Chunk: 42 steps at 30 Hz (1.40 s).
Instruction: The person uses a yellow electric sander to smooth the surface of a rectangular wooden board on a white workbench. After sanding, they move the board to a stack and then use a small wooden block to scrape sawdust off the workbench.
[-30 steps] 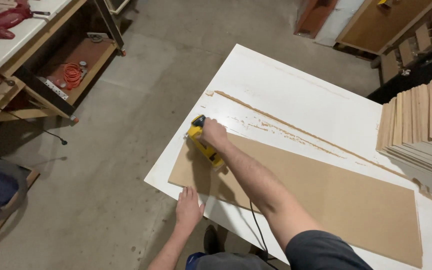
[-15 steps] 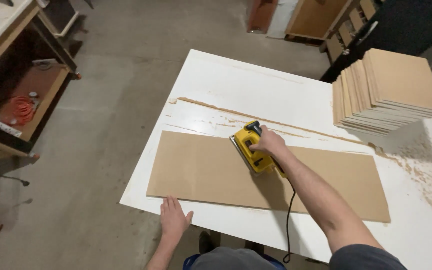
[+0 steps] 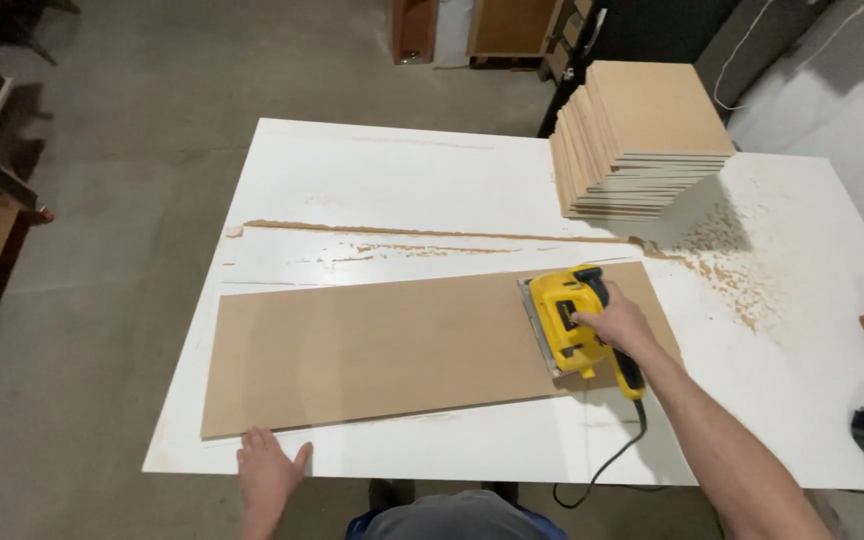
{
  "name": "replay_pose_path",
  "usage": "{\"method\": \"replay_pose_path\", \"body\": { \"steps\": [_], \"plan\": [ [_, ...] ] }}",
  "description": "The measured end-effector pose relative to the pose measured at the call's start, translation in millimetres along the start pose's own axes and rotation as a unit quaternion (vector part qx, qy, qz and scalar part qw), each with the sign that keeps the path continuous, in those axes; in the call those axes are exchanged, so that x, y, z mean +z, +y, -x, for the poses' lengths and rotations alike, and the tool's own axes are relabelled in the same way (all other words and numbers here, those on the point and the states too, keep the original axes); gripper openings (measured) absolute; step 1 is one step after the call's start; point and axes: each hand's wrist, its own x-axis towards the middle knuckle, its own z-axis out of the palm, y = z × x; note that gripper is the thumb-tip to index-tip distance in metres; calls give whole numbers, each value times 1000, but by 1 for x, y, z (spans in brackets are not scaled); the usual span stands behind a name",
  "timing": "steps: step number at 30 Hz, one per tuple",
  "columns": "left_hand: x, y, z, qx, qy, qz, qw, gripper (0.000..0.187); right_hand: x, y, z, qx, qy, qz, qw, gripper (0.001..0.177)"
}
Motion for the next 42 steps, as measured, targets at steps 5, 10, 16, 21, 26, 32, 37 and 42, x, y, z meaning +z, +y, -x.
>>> {"method": "replay_pose_path", "body": {
  "steps": [5,10,16,21,26,32,37,42],
  "plan": [
    [-26,12,10,-55,9,92,994,95,-76,111,-10,76,40,-5,996,77],
    [-77,67,28,-127,-48,219,966,88,-126,218,-37,137,56,16,989,76],
    [-122,134,57,-128,-117,246,954,71,-151,278,-54,174,19,6,985,80],
    [-132,145,69,-187,-135,329,916,78,-149,290,-60,162,4,-12,987,82],
    [-176,177,99,-231,-170,437,853,49,-136,302,-79,169,6,49,984,87],
    [-171,265,132,-324,-305,772,454,30,-2,244,-160,-95,151,123,976,71],
    [-134,327,116,-313,-336,824,332,17,97,7,-129,-267,-139,4,954,52],
    [-139,346,100,-389,-290,851,200,41,174,-118,-170,-346,-159,129,916,16]
  ]
}}
